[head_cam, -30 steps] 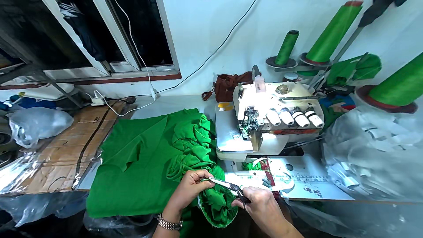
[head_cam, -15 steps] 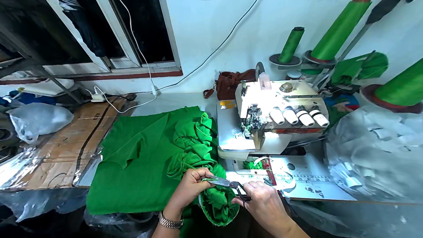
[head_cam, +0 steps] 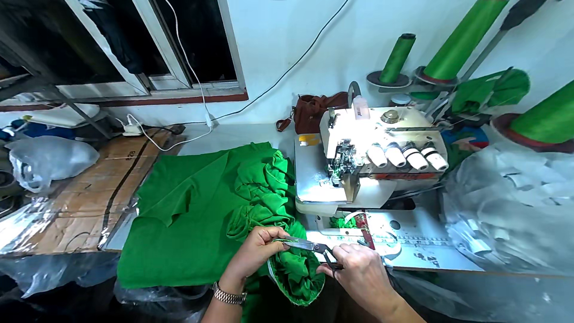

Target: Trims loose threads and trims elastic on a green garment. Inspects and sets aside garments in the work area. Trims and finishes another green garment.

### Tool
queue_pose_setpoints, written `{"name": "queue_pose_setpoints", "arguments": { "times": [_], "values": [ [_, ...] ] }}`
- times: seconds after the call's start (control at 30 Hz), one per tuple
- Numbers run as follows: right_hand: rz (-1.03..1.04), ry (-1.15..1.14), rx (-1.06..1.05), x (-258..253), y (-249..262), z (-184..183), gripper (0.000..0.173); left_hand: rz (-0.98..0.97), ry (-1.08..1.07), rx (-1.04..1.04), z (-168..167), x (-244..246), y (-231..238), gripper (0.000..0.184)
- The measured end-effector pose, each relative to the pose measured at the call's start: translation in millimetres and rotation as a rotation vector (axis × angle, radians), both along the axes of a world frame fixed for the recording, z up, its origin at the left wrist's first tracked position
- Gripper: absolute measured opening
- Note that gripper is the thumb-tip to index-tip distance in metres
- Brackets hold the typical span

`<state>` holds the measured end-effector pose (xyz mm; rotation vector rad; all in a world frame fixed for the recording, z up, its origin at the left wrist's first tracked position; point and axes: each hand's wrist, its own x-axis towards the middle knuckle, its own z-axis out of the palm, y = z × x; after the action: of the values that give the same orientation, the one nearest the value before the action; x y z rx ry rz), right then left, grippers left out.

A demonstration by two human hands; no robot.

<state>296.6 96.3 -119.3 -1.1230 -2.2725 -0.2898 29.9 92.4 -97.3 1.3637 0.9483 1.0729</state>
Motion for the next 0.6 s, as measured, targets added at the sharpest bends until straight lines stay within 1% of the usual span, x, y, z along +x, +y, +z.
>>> {"name": "queue_pose_setpoints", "arguments": {
  "times": [0.07,0.23,0.4,0.6],
  "values": [
    [0.007,-0.003,0.003,0.0,0.0,-0.3,0.055,0.011,0.014,-0.006,0.9,0.6,-0.4,0.011],
    [0.054,0.029,-0.029,0.9,-0.9,-4.7,0.044,0.020,0.031,0.005,1.2,1.6,-1.1,0.011],
    [0.047,0.078,-0.081,1.9,0.3,-1.2,0.057,0.042,0.011,0.010,-0.1,3.5,-0.5,0.009],
    [0.031,0.032,-0.087,4.3,1.2,3.2,0.057,0.028,-0.002,-0.007,2.0,4.8,-1.1,0.008]
  ]
}}
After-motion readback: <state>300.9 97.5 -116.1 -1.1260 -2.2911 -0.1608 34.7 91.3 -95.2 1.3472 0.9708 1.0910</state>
